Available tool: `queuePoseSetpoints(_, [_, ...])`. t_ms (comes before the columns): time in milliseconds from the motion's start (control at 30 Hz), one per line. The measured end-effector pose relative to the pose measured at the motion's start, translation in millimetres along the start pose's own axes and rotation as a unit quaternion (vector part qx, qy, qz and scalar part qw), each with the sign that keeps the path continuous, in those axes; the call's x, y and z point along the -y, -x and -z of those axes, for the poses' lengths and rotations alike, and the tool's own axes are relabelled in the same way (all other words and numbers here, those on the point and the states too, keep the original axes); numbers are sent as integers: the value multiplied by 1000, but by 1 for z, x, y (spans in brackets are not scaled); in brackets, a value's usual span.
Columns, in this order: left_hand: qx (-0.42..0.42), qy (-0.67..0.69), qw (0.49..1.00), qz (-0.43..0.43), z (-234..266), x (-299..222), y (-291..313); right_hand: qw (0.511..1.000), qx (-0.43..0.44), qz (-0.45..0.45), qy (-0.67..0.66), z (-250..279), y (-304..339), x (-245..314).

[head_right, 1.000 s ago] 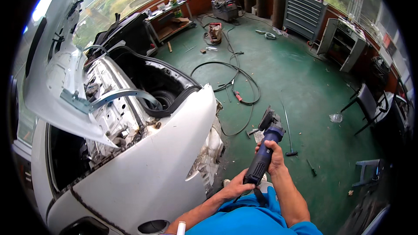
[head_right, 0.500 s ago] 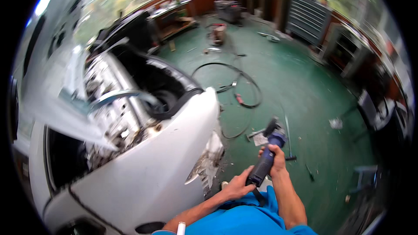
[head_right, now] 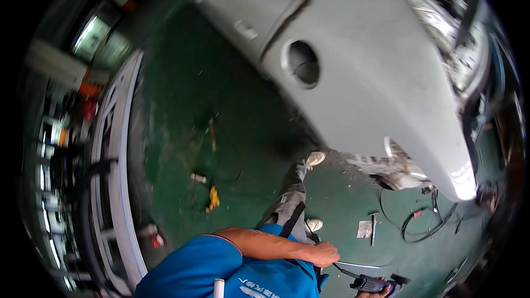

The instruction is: The person repeatedly lifts and lowers the car hood to check alignment, then uses a power grinder to smooth the front bumper area. The person handles the hood and bumper directly and uses a handheld grinder on the bumper surface.

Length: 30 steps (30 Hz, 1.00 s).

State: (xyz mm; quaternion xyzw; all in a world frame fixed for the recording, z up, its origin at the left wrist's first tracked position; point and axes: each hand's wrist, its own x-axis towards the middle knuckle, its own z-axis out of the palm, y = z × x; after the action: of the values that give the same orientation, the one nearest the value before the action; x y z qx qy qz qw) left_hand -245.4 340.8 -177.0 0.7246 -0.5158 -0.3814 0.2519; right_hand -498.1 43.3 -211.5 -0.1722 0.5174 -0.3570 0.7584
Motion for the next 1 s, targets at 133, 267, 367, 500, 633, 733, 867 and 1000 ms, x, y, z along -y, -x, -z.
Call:
queuePoseSetpoints(133, [-106, 8, 994, -11, -72, -7, -15, 996, -14, 34, 87, -31, 38, 31])
queuePoseSetpoints(267, [-138, -16, 990, 6, -90, -16, -10, 989, 21, 56, 137, -52, 55, 43])
queuePoseSetpoints(367, [-223, -55, 973, 22, -103, 2, 7, 984, 45, 69, 160, -77, 79, 31])
queuePoseSetpoints(500, [-271, -6, 956, 111, -111, 27, 44, 977, 76, 80, 184, -87, 75, 22])
queuePoseSetpoints(633, [-263, -17, 949, 174, -124, 64, 93, 974, 122, 92, 168, -102, 95, 16])
queuePoseSetpoints(733, [-306, 5, 925, 223, -131, 98, 149, 968, 169, 105, 151, -102, 119, 36])
queuePoseSetpoints(867, [-372, 21, 867, 331, -167, 160, 246, 919, 290, 231, 133, -132, 166, 64])
queuePoseSetpoints(1000, [-460, -4, 744, 485, -218, 202, 381, 922, 278, 232, 137, -145, 208, 47])
